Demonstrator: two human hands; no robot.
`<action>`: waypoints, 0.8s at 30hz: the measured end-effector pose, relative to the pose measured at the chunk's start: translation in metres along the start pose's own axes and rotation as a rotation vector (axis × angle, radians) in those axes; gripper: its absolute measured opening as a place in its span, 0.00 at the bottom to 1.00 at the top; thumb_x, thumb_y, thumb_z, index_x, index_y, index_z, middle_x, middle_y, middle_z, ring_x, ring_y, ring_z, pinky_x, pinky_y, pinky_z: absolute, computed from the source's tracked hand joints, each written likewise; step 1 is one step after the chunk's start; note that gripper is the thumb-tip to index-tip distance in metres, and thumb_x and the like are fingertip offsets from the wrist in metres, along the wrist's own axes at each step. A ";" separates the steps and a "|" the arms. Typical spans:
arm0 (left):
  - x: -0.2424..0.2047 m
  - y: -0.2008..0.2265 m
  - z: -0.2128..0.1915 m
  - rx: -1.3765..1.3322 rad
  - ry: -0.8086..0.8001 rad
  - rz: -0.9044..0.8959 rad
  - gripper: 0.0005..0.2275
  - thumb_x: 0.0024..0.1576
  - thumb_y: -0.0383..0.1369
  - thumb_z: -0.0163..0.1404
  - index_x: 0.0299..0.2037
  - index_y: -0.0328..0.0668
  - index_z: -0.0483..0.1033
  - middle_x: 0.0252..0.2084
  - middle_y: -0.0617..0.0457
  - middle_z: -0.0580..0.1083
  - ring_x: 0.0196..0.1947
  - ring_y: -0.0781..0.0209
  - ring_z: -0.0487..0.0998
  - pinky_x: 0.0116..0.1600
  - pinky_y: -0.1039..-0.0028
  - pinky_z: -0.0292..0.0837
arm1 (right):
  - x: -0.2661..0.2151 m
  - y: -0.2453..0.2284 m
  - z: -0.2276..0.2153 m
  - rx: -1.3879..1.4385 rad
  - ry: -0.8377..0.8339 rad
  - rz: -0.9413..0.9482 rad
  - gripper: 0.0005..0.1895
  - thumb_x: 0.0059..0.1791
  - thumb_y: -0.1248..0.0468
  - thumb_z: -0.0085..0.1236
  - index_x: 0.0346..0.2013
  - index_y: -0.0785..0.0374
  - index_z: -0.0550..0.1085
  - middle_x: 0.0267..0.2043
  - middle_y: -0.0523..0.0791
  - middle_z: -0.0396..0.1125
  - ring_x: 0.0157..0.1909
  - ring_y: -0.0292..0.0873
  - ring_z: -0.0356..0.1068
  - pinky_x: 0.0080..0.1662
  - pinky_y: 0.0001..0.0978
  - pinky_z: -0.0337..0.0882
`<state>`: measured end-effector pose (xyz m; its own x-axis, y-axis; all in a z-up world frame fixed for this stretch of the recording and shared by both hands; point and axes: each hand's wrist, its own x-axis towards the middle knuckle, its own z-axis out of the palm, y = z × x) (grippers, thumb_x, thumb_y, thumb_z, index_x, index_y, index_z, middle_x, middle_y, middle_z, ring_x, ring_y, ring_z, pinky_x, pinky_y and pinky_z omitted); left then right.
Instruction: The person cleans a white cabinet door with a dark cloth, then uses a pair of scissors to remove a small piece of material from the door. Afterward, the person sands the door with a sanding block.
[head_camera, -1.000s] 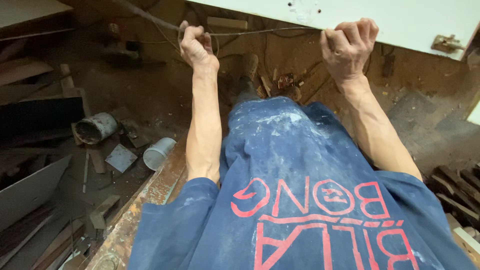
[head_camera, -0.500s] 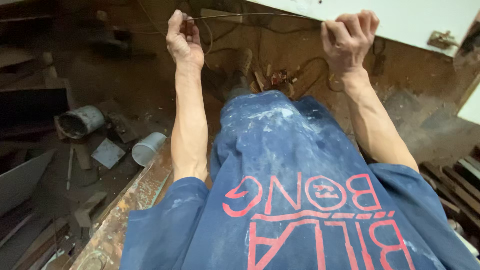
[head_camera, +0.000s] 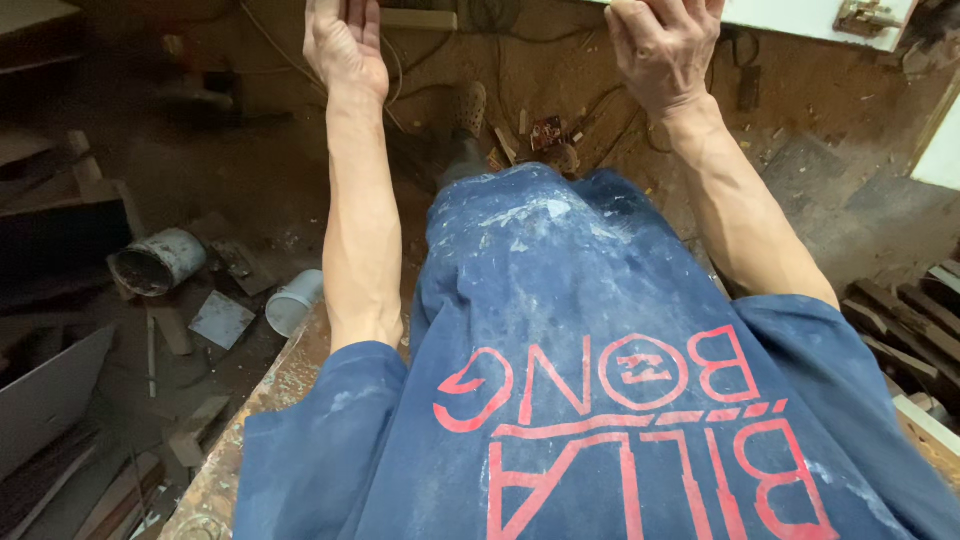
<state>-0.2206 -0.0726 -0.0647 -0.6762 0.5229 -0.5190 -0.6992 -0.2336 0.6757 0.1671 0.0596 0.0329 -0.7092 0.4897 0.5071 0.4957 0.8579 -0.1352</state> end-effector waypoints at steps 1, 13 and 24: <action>0.003 -0.002 0.001 -0.001 -0.005 0.028 0.33 0.45 0.35 0.71 0.60 0.33 0.70 0.50 0.41 0.76 0.51 0.46 0.78 0.57 0.58 0.80 | -0.001 0.001 -0.001 0.000 -0.003 -0.005 0.04 0.55 0.65 0.62 0.44 0.56 0.77 0.52 0.42 0.71 0.60 0.47 0.68 0.63 0.45 0.60; -0.001 -0.001 -0.014 -0.020 0.046 0.020 0.22 0.47 0.31 0.68 0.48 0.32 0.74 0.37 0.47 0.78 0.39 0.54 0.80 0.52 0.62 0.79 | 0.008 -0.002 -0.001 -0.035 0.048 -0.042 0.04 0.54 0.64 0.64 0.43 0.56 0.78 0.50 0.43 0.70 0.58 0.47 0.67 0.59 0.47 0.60; 0.003 0.000 -0.011 -0.038 -0.045 0.078 0.14 0.51 0.28 0.64 0.44 0.31 0.77 0.36 0.49 0.78 0.39 0.54 0.79 0.54 0.59 0.79 | 0.007 -0.031 0.023 -0.006 0.227 0.123 0.16 0.55 0.59 0.67 0.54 0.63 0.78 0.51 0.44 0.69 0.53 0.45 0.66 0.58 0.46 0.62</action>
<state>-0.2247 -0.0802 -0.0720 -0.7188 0.5376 -0.4408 -0.6535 -0.3061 0.6923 0.1350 0.0407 0.0209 -0.5130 0.5425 0.6652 0.5751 0.7925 -0.2029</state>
